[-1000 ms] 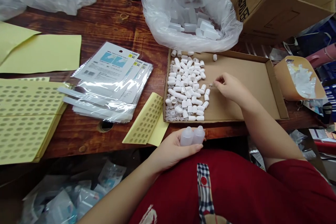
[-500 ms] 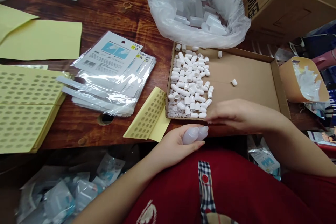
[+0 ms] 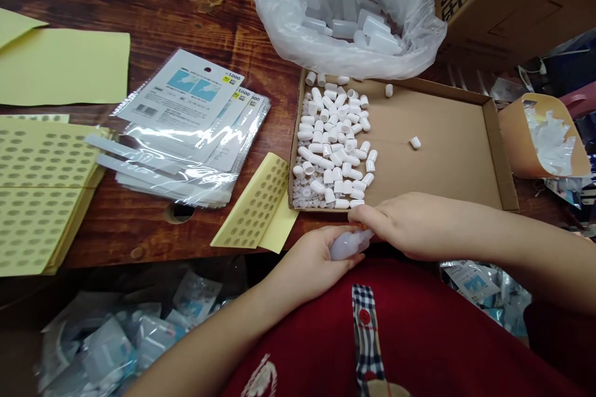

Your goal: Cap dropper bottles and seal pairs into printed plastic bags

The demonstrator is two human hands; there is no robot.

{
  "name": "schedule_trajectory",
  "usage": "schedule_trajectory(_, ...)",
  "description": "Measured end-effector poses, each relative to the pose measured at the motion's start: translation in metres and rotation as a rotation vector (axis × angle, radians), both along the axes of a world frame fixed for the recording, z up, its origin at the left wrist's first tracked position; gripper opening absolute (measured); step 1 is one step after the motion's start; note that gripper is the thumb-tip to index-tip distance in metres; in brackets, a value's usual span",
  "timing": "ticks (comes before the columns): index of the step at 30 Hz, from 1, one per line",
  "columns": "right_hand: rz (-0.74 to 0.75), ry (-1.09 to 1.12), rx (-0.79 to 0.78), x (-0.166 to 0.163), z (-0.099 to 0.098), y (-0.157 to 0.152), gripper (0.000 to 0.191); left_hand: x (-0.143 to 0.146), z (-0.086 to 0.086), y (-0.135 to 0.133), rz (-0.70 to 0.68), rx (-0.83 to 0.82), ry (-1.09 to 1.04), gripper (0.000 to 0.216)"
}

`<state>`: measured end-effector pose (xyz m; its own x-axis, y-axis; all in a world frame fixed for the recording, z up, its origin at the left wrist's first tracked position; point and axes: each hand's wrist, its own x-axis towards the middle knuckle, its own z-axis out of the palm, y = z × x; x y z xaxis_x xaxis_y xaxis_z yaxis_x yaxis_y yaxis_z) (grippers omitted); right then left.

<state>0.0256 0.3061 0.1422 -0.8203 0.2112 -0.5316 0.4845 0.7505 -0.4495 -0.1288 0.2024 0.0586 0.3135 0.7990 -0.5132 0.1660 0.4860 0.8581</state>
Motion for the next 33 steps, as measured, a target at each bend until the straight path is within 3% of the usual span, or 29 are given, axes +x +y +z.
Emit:
schedule_trajectory(6, -0.041, 0.108, -0.008, 0.003, -0.01, -0.007, 0.021, 0.003, 0.0, -0.002, 0.055, 0.003, -0.021, 0.027)
schedule_trajectory(11, 0.01, 0.012, -0.138, 0.007, 0.001, 0.017, 0.022, 0.001, -0.003, -0.002, 0.0, 0.012, -0.037, 0.036)
schedule_trajectory(14, -0.01, 0.081, 0.057, -0.013, 0.001, 0.036, 0.017, 0.001, -0.005, -0.002, -0.006, 0.037, -0.016, 0.038)
schedule_trajectory(17, 0.06, 0.209, 0.31, -0.048, -0.014, 0.043, 0.017, 0.001, -0.005, -0.003, -0.013, 0.051, 0.017, 0.038)
schedule_trajectory(20, 0.236, 0.222, 0.369, -0.077, -0.035, 0.04, 0.016, 0.001, -0.005, -0.003, -0.002, 0.061, 0.021, 0.037)
schedule_trajectory(23, 0.31, 0.239, 0.396, -0.09, -0.048, 0.037, 0.019, 0.0, -0.005, -0.003, 0.022, 0.066, 0.003, 0.037)
schedule_trajectory(27, 0.224, 0.237, 0.316, -0.084, -0.035, 0.036, 0.017, -0.004, -0.005, -0.002, 0.032, 0.03, -0.036, 0.038)
schedule_trajectory(33, 0.027, 0.31, 0.026, -0.045, -0.005, 0.032, 0.005, -0.006, -0.002, 0.002, 0.018, 0.005, -0.119, 0.035)
